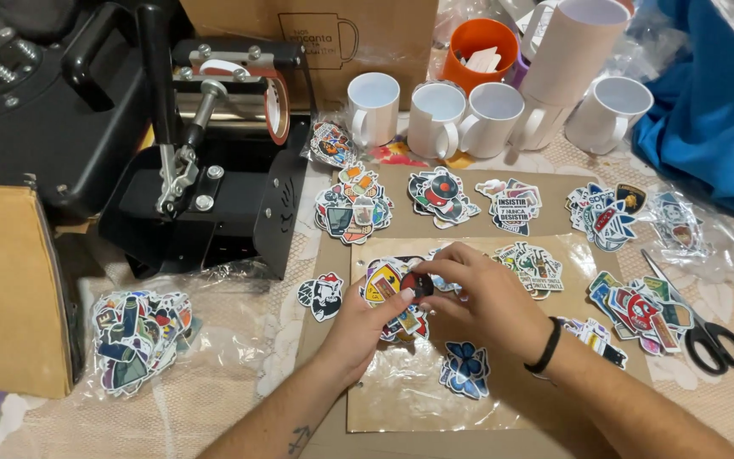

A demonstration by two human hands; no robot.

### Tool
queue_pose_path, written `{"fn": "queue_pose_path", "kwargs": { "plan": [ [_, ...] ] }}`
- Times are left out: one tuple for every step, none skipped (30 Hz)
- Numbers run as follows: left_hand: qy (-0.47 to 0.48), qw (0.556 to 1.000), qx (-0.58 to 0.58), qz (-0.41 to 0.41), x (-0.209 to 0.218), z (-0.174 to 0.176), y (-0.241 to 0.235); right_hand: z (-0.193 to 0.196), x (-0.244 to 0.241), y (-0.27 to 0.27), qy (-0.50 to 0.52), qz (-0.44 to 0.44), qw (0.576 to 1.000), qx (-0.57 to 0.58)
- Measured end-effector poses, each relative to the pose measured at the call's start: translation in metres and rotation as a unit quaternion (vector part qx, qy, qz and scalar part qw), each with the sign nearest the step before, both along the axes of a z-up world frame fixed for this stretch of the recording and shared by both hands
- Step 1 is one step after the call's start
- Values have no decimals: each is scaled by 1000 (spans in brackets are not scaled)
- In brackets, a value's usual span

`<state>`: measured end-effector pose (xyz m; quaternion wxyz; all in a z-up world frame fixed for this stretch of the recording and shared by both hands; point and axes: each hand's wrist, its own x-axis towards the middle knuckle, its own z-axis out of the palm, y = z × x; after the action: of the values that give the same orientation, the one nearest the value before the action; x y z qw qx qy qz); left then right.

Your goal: The person sorts a large collection of colorful stickers on a table, picking them up and placing them into separate piles. The person also handles a pair of scissors briefly. The workspace includes a heat press machine, white mugs, and plastic bags.

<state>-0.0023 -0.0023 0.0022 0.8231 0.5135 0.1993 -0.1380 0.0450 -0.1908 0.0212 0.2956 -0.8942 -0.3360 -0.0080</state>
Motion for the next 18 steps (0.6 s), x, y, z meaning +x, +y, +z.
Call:
{"fn": "queue_pose_path", "kwargs": {
  "plan": [
    [-3, 1000, 1, -3, 1, -3, -1, 0, -1, 0, -3, -3, 1000, 1],
    [-6, 1000, 13, -5, 1, -6, -2, 0, -2, 0, 37, -32, 999, 19],
    [-10, 1000, 25, -8, 1, -9, -2, -1, -3, 2, 77, -60, 995, 37],
    [-9, 1000, 27, -8, 0, -7, -2, -2, 3, 1, 78, -60, 994, 39],
    [11, 999, 32, -6, -1, -5, -2, -3, 10, 1, 142, -83, 981, 107],
    [30, 999, 37, -7, 0, -3, -2, -4, 17, -1, 202, -106, 958, 173],
    [29, 999, 38, -9, 3, -2, -1, -3, 31, -4, 201, -108, 958, 175],
    [18, 1000, 13, -5, 2, -1, 0, -4, 43, -6, 242, -129, 931, 242],
    [7, 1000, -12, -1, 1, 0, 2, -5, 55, -8, 282, -149, 897, 306],
    [7, 1000, -12, 0, 2, -3, 2, -14, 71, -8, 282, -149, 897, 306],
    [-9, 999, -40, 2, 2, -5, 2, -22, 87, -8, 271, -182, 885, 332],
    [-28, 997, -67, 6, 3, -6, 2, -30, 105, -6, 258, -212, 872, 358],
    [-30, 997, -66, 9, 3, -2, 3, -32, 115, -2, 257, -209, 873, 358],
    [9, 998, -59, 10, 3, 2, 3, -35, 124, 1, 263, -232, 859, 374],
    [48, 997, -53, 11, 3, 6, 3, -38, 133, 4, 268, -256, 843, 389],
    [48, 997, -52, 10, 3, 3, 3, -32, 129, 6, 268, -256, 843, 390],
    [27, 998, -60, 16, 3, 1, 3, -26, 126, 8, 192, -274, 897, 289],
    [5, 997, -69, 19, 5, -2, 3, -20, 123, 10, 112, -288, 933, 182]
  ]
}}
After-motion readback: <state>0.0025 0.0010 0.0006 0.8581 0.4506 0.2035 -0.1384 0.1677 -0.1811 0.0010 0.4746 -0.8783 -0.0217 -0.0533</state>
